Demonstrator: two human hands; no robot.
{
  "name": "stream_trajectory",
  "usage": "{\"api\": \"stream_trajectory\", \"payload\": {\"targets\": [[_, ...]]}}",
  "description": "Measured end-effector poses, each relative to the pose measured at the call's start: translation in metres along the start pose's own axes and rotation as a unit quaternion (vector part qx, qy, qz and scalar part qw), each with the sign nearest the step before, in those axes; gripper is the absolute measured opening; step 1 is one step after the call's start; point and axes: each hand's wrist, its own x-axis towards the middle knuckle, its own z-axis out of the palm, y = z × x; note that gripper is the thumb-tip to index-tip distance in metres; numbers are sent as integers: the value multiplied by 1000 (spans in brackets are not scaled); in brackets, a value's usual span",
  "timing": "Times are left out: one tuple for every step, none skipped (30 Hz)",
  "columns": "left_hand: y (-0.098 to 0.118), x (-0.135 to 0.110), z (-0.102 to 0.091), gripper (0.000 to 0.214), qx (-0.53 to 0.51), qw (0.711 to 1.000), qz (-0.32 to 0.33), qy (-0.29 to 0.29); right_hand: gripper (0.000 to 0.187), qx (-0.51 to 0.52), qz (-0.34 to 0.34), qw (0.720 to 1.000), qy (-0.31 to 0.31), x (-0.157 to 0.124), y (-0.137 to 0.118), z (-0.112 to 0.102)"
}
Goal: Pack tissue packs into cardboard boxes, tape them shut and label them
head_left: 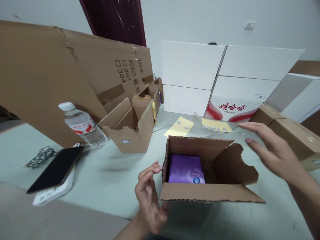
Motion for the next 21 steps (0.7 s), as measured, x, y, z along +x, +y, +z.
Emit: {"api": "stream_trajectory", "payload": {"targets": [[1,3,1,58,2,1000,12,7,40,47,41,998,2,-3,13,-2],[2,7,1,59,8,1000,21,2,47,105,76,991,-26,-6,25,-2],[3,10,1,58,17,999,29,-12,54,154,106,980,-64,-10,35,2],[4,13,0,57,27,998,37,-35,61,192,127,968,-99,-13,42,7],[5,15,0,54,35,996,43,-64,68,215,141,958,-124,-15,45,15],[5,16,0,51,43,994,45,-94,71,225,150,953,-135,-16,46,24],[4,17,0,48,50,991,42,-119,74,231,154,951,-136,-16,44,33],[4,18,1,45,53,989,32,-137,75,237,154,950,-130,-15,40,42],[3,18,2,42,53,988,18,-147,74,247,153,950,-116,-14,35,50],[2,19,4,38,48,988,0,-148,72,257,154,949,-98,-12,31,57],[2,20,6,34,41,989,-18,-140,67,265,158,948,-81,-11,28,62],[2,22,8,30,37,990,-36,-128,62,272,164,946,-68,-11,27,66],[3,24,10,27,35,992,-54,-113,56,279,171,943,-60,-11,28,68],[4,26,12,26,35,992,-71,-97,51,284,176,941,-57,-12,31,68],[5,29,13,24,38,992,-86,-80,46,289,178,939,-55,-14,34,67],[7,31,15,23,41,992,-98,-66,45,298,173,937,-55,-16,38,65],[9,33,15,23,42,991,-110,-57,48,311,161,935,-57,-18,42,63],[10,34,16,22,33,990,-123,-54,52,322,146,933,-61,-20,44,61],[11,35,16,23,11,989,-134,-60,52,330,130,933,-68,-22,45,59],[12,34,16,26,-18,987,-142,-73,50,329,123,933,-79,-25,45,58],[12,34,15,30,-50,983,-148,-91,46,323,127,933,-92,-27,44,58]]}}
